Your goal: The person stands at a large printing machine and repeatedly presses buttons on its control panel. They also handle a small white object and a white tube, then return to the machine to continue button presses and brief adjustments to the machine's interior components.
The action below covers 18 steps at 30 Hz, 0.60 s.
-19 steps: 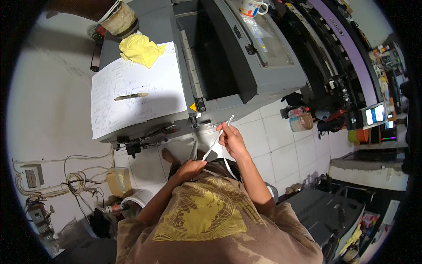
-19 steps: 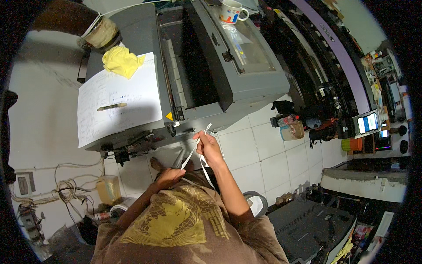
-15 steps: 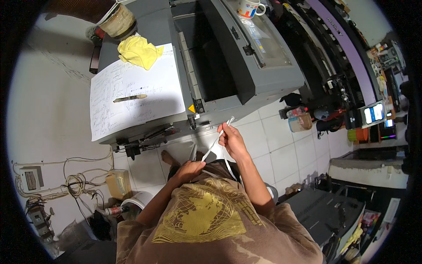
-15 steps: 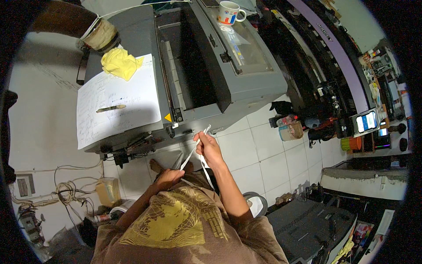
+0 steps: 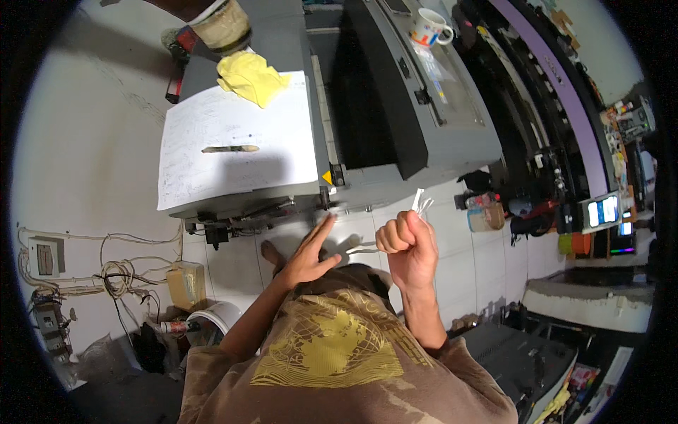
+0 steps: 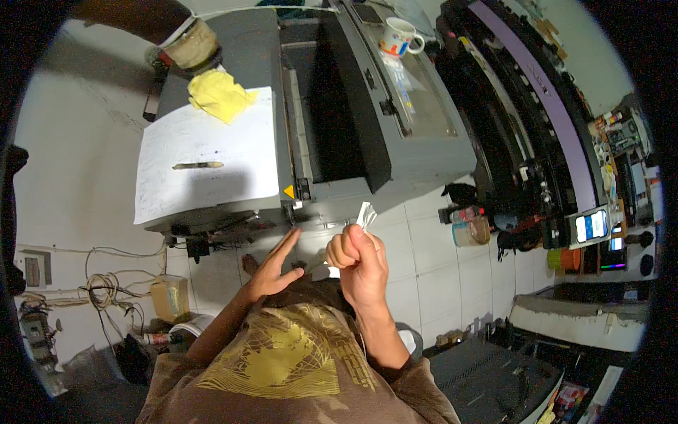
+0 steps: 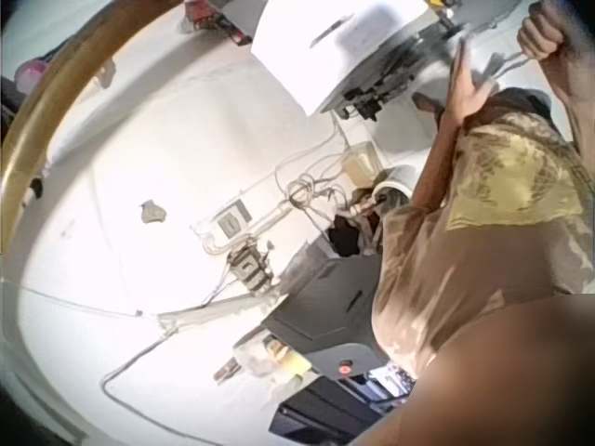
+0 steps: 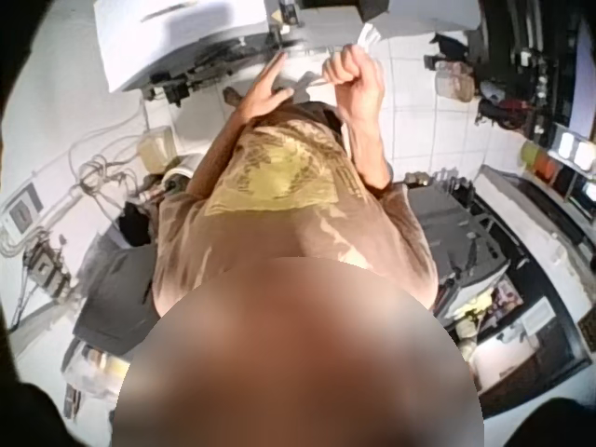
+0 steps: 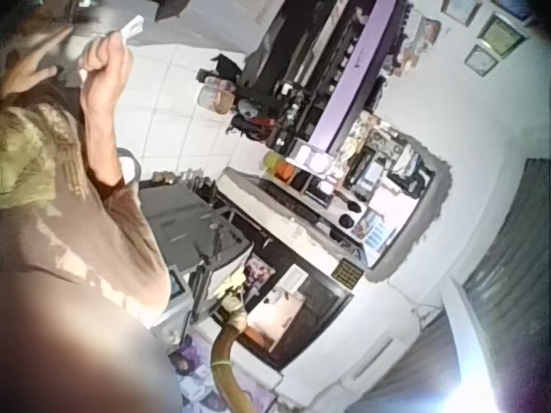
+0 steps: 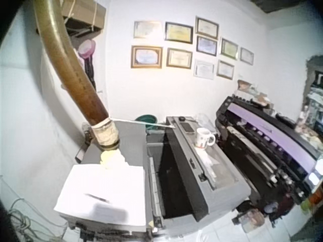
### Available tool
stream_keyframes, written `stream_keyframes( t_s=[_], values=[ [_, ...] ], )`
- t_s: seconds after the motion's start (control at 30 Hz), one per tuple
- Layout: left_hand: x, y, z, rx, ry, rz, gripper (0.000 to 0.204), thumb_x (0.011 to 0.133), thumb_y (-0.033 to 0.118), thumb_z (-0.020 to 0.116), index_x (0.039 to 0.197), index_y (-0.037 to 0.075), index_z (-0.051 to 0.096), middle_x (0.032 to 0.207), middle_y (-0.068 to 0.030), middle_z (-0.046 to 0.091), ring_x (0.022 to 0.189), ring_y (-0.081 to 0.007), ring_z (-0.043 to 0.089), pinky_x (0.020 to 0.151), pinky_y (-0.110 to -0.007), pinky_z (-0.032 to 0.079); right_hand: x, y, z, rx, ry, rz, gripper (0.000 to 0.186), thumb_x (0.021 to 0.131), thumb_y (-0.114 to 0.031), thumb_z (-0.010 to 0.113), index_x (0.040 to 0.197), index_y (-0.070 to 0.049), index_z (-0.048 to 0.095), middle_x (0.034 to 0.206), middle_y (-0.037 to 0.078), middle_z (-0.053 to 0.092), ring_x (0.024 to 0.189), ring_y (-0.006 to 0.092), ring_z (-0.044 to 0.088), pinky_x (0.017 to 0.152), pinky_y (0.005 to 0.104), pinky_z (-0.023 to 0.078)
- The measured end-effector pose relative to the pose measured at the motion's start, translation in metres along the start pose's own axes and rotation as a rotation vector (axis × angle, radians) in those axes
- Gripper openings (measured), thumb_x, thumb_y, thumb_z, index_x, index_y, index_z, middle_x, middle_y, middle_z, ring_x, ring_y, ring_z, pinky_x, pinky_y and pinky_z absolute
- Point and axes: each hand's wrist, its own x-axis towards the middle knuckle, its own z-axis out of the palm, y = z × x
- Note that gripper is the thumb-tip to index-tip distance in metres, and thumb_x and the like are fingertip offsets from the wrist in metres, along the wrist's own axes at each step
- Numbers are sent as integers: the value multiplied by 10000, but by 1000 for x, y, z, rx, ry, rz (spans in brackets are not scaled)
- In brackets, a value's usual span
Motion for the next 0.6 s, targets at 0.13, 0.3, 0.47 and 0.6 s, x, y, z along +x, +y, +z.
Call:
stream_keyframes(
  t_s=[0.13, 0.3, 0.47, 0.6],
  values=[
    [37, 24, -5, -488, -67, -385, 489, 1066, 172, 506, 1513, -26, 513, 1588, -176, 493, 1454, -262, 479, 1241, -385, 328, 19, -10, 9, -33, -48, 6, 462, 1127, -308, 415, 696, -168, 325, 583, -51, 276, 544, 115, 203, 555, 319, 224],
    [95, 50, 5, -807, -287, 8, 438, 1110, 217, 401, 1369, -59, 621, 1361, -138, 667, 1288, -217, 593, 1143, -367, 420, 31, -24, 12, 92, -103, -18, 460, 1130, -300, 401, 694, -170, 335, 597, -55, 277, 558, 114, 215, 565, 318, 233],
    [135, 74, 10, -874, -532, 202, 414, 1118, 250, 431, 1185, -48, 710, 1149, -101, 723, 1070, -187, 629, 1005, -352, 475, 39, -66, 5, 152, -111, -105, 467, 1136, -305, 383, 690, -175, 328, 599, -59, 270, 559, 109, 187, 568, 312, 220],
    [156, 91, 12, -799, -548, 251, 398, 1123, 293, 478, 1057, -14, 723, 1045, -67, 710, 939, -161, 589, 937, -330, 474, 37, -101, -4, 202, -162, -164, 448, 1146, -293, 368, 716, -167, 369, 607, -60, 288, 566, 103, 186, 576, 312, 218]
  ],
)
